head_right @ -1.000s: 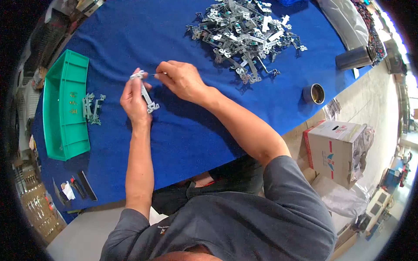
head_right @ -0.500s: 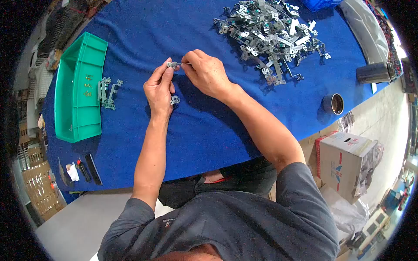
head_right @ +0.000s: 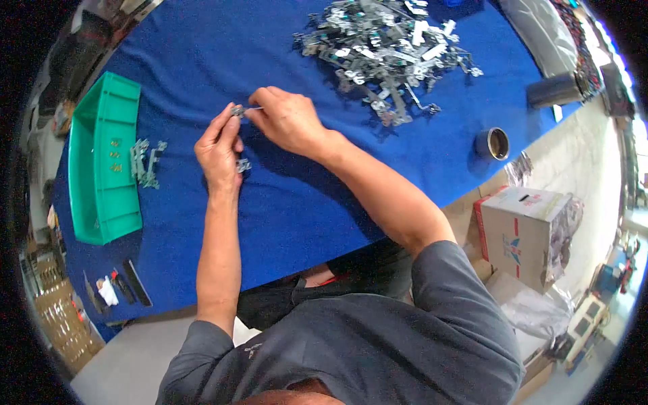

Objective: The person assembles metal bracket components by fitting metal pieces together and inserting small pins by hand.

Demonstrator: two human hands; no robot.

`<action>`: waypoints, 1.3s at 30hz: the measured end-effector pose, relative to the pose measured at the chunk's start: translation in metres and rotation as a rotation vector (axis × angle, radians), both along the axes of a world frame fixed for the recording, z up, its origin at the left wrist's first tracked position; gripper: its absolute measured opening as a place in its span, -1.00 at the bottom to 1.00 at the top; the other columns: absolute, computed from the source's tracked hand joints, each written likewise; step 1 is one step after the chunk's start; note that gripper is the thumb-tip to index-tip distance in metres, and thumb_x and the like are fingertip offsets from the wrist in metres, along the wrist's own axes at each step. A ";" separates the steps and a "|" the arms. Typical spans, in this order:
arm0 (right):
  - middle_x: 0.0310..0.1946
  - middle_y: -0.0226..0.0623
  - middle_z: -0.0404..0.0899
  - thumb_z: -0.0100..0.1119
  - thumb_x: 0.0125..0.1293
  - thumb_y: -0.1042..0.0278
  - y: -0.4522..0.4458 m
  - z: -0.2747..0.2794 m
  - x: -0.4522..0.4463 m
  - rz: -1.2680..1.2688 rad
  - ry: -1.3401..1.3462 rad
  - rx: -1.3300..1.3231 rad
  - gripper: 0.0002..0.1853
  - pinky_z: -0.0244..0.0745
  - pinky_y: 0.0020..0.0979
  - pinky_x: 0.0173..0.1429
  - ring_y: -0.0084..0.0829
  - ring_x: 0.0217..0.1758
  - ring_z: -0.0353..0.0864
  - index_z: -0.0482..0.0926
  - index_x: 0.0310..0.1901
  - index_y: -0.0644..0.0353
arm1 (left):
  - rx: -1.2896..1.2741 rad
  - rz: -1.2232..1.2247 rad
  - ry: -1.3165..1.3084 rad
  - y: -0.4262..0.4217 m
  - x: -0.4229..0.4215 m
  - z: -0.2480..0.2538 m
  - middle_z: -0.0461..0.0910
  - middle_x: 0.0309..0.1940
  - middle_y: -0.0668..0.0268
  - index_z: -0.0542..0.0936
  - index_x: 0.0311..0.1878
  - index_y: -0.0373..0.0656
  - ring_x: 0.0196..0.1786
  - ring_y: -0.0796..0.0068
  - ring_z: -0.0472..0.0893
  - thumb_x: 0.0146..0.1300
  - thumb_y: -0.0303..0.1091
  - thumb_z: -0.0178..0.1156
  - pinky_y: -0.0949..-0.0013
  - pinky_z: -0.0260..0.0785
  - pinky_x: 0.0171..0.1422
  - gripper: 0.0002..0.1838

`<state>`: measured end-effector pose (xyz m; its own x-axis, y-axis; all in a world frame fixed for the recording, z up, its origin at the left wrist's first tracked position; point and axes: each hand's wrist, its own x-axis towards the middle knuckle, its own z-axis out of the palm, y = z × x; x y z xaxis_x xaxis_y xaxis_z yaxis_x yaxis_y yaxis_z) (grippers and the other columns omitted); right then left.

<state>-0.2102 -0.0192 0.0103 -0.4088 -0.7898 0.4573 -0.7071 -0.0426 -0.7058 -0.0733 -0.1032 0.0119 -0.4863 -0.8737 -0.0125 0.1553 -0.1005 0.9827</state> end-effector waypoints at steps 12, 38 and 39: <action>-0.37 -0.12 0.63 0.23 0.35 0.32 0.001 0.001 0.000 0.036 -0.003 0.048 -0.83 0.53 -0.13 -0.27 -0.09 -0.32 0.67 0.54 -0.22 0.25 | -0.002 -0.024 -0.009 0.001 0.000 0.002 0.74 -0.11 0.23 0.70 0.05 -0.30 -0.52 0.79 0.44 0.30 -0.57 0.30 0.68 0.27 -0.50 -0.74; -0.42 -0.16 0.61 0.22 0.36 0.24 0.002 0.000 -0.001 -0.010 0.076 0.085 -0.80 0.50 -0.12 -0.32 -0.11 -0.37 0.64 0.58 -0.28 0.21 | -0.030 -0.008 -0.010 0.001 0.000 -0.002 0.74 -0.10 0.23 0.70 0.03 -0.29 -0.48 0.77 0.49 0.29 -0.56 0.31 0.68 0.29 -0.49 -0.75; -0.43 -0.17 0.60 0.23 0.35 0.25 0.002 0.000 -0.002 -0.017 0.107 0.085 -0.81 0.50 -0.13 -0.32 -0.11 -0.37 0.64 0.58 -0.28 0.21 | -0.031 -0.007 -0.008 0.001 0.000 -0.002 0.74 -0.11 0.22 0.70 0.03 -0.30 -0.49 0.77 0.48 0.29 -0.56 0.31 0.68 0.29 -0.49 -0.75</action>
<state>-0.2121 -0.0173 0.0103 -0.3746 -0.8209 0.4310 -0.7787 0.0263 -0.6268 -0.0735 -0.1018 0.0103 -0.4927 -0.8702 0.0106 0.1472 -0.0713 0.9865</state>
